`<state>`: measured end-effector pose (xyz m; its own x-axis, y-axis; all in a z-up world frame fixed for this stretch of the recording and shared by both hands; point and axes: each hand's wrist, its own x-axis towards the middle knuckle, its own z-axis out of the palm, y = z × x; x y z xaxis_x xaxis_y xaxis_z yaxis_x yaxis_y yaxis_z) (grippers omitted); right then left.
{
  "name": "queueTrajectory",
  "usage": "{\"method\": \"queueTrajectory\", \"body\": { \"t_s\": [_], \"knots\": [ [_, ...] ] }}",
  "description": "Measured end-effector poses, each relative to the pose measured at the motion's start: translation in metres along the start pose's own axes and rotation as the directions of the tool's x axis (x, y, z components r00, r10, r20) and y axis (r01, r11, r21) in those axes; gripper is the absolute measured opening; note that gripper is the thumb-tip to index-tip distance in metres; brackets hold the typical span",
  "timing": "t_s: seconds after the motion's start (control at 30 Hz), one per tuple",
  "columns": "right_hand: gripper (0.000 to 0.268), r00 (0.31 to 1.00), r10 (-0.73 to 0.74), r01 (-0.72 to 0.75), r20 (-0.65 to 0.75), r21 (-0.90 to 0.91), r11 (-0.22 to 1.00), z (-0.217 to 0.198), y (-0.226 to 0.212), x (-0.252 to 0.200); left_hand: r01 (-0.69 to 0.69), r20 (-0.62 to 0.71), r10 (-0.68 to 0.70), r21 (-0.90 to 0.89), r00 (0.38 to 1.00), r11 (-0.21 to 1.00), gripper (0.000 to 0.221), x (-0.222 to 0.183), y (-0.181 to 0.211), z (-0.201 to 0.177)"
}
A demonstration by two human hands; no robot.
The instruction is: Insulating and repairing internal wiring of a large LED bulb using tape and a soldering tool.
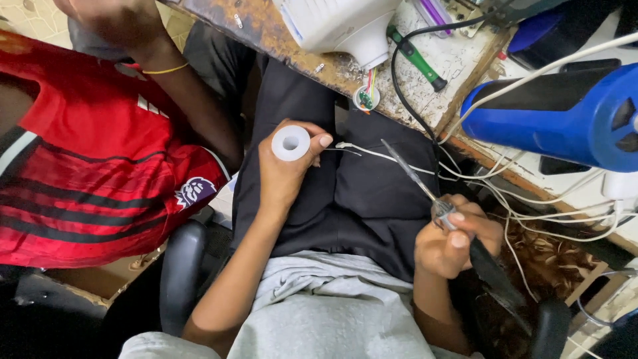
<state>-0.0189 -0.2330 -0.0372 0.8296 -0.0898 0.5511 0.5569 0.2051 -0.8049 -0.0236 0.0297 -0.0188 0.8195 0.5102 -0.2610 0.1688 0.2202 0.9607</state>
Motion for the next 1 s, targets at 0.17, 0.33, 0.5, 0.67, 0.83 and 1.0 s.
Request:
{"method": "queueTrajectory", "body": {
  "t_s": [0.17, 0.33, 0.5, 0.67, 0.83, 1.0],
  "knots": [
    [0.019, 0.993, 0.097, -0.097, -0.06, 0.004, 0.995, 0.009, 0.011, -0.011, -0.032, -0.037, 0.034, 0.038, 0.999, 0.999, 0.023, 0.007, -0.01, 0.016],
    [0.02, 0.995, 0.092, -0.093, -0.047, -0.004, 0.996, 0.016, 0.005, -0.003, 0.126, -0.04, -0.135, -0.177, 0.99, 0.976, 0.031, 0.011, -0.028, 0.049],
    [0.018, 0.996, 0.071, -0.073, -0.048, -0.042, 0.996, 0.015, 0.004, 0.0, 0.238, -0.021, -0.258, -0.323, 0.966, 0.916, 0.035, 0.014, -0.029, 0.06],
    [0.016, 0.995, 0.072, -0.074, -0.07, -0.024, 0.997, 0.015, 0.005, 0.002, 0.256, -0.029, -0.298, -0.438, 0.954, 0.862, 0.035, 0.02, -0.025, 0.065],
    [0.015, 0.995, 0.059, -0.062, -0.083, -0.033, 0.998, 0.009, 0.005, 0.001, 0.266, -0.055, -0.324, -0.449, 0.945, 0.853, 0.032, 0.024, -0.028, 0.066],
    [0.015, 0.992, 0.076, -0.078, -0.102, -0.022, 0.997, 0.013, 0.004, 0.0, 0.272, -0.049, -0.322, -0.422, 0.945, 0.865, 0.028, 0.021, -0.031, 0.064]
  ]
}}
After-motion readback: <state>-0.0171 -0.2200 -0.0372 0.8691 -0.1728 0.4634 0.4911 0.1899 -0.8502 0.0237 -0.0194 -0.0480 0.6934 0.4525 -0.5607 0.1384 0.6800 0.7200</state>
